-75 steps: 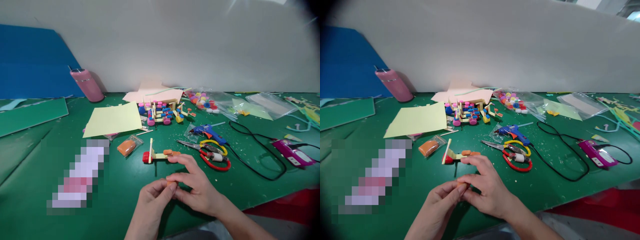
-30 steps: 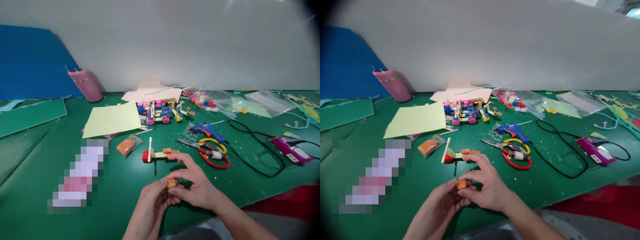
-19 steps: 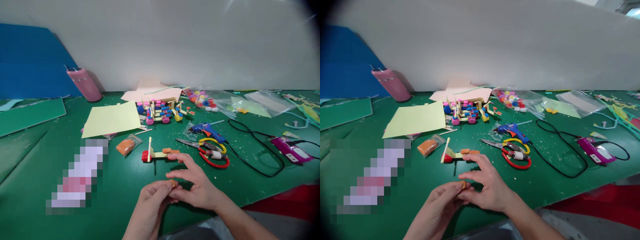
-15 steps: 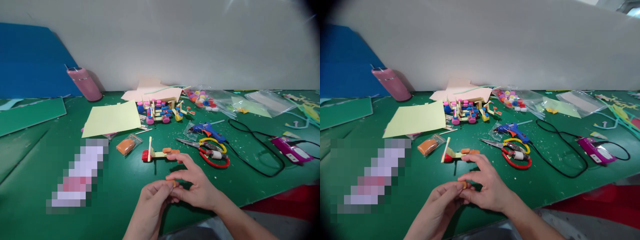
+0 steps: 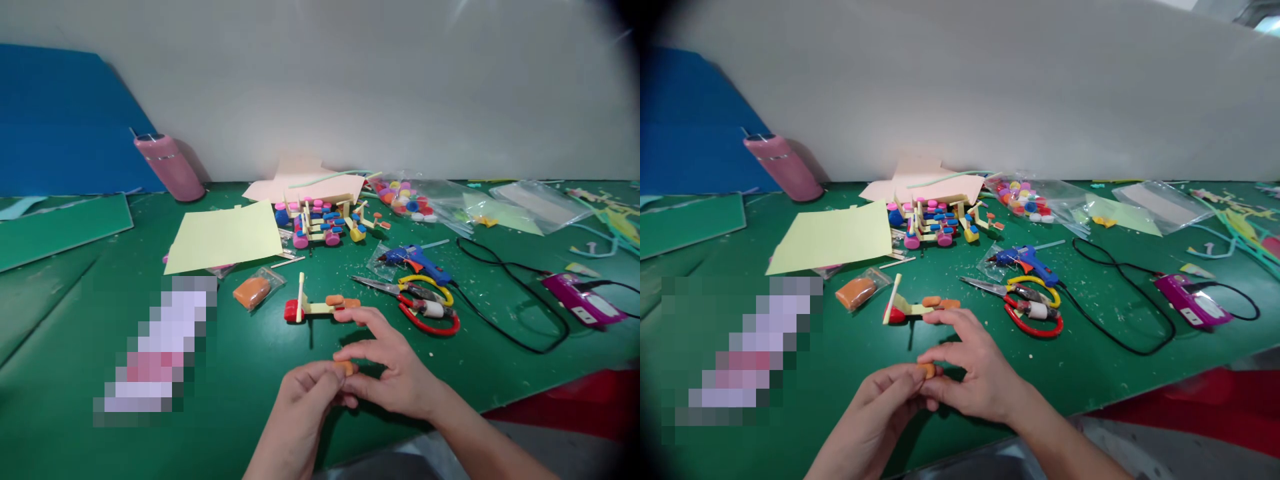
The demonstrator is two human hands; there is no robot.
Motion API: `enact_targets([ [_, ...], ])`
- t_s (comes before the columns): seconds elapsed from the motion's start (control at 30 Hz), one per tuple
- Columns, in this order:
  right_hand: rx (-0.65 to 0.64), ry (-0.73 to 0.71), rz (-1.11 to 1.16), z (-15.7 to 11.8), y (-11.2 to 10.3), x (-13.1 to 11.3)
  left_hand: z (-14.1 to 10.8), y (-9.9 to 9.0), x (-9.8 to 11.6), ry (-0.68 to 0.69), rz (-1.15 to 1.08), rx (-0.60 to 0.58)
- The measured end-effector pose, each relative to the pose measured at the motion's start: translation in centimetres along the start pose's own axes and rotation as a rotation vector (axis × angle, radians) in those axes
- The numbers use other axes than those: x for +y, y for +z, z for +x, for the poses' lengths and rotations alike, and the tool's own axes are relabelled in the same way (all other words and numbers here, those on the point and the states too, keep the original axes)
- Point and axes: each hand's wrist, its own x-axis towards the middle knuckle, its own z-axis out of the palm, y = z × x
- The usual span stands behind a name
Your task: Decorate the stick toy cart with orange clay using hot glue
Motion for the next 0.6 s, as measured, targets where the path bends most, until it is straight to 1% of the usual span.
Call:
enact_targets([
  [0.17,-0.006,-0.015,-0.008,-0.03,0.07,0.08,0.18,-0.02,0.14,0.005,0.007,-0.001],
  [0.33,-0.009,-0.005,0.007,0.01,0.05,0.09,0.40,-0.38,-0.21,-0.024,-0.099,0.006],
  [0.6,-0.013,-0.006,0.020,0.04,0.03,-0.02,0.49,-0.12,0.10,-0.007,0.047,-0.017],
])
